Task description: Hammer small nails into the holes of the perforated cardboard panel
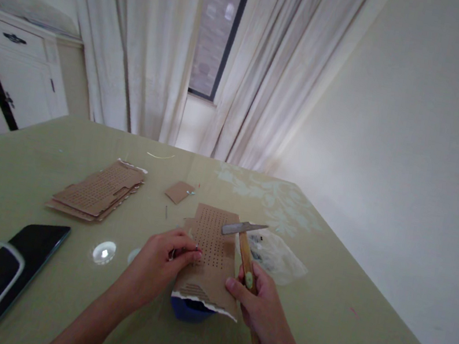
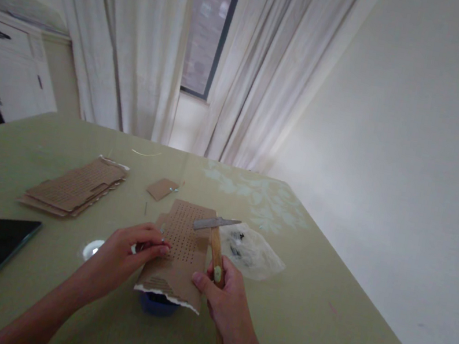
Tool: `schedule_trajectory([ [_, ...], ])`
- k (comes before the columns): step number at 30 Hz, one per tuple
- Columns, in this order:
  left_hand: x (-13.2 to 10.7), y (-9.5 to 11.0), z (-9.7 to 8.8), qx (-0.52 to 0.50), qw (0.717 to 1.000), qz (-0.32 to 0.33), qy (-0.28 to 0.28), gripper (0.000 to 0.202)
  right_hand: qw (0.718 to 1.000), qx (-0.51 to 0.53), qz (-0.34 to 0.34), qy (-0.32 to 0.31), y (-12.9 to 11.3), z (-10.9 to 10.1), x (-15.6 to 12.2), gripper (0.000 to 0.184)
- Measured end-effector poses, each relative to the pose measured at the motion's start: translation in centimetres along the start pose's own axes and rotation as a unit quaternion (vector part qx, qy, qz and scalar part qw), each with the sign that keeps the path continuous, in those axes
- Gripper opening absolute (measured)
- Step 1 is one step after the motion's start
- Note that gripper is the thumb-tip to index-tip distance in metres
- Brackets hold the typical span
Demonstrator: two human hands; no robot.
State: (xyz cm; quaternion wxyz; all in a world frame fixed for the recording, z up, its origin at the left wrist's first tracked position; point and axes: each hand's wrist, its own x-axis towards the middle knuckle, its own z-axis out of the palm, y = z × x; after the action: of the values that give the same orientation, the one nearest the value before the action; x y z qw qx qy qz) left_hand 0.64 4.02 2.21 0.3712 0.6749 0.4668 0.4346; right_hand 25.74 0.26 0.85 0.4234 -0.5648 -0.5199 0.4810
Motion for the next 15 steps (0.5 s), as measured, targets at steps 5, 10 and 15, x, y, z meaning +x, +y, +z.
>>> schedule_trajectory([
  [5, 0.00, 0.11, 0.02, 0.014, 1.000, 0.002, -0.008, 0.021, 1.000, -0.024, -0.005, 0.003, -0.39, 0.01, 0.01, 0.037],
  [10, 0.04, -0.22, 0.12, 0.016, 1.000, -0.003, 0.000, 0.024, 0.998, -0.053, -0.021, 0.001, -0.53, -0.04, 0.01, 0.034],
  [15, -0.10, -0.47, 0.26, 0.015, 1.000, -0.001, -0.010, 0.024, 0.999, -0.046, -0.018, -0.009, -0.69, 0.03, -0.02, 0.032],
])
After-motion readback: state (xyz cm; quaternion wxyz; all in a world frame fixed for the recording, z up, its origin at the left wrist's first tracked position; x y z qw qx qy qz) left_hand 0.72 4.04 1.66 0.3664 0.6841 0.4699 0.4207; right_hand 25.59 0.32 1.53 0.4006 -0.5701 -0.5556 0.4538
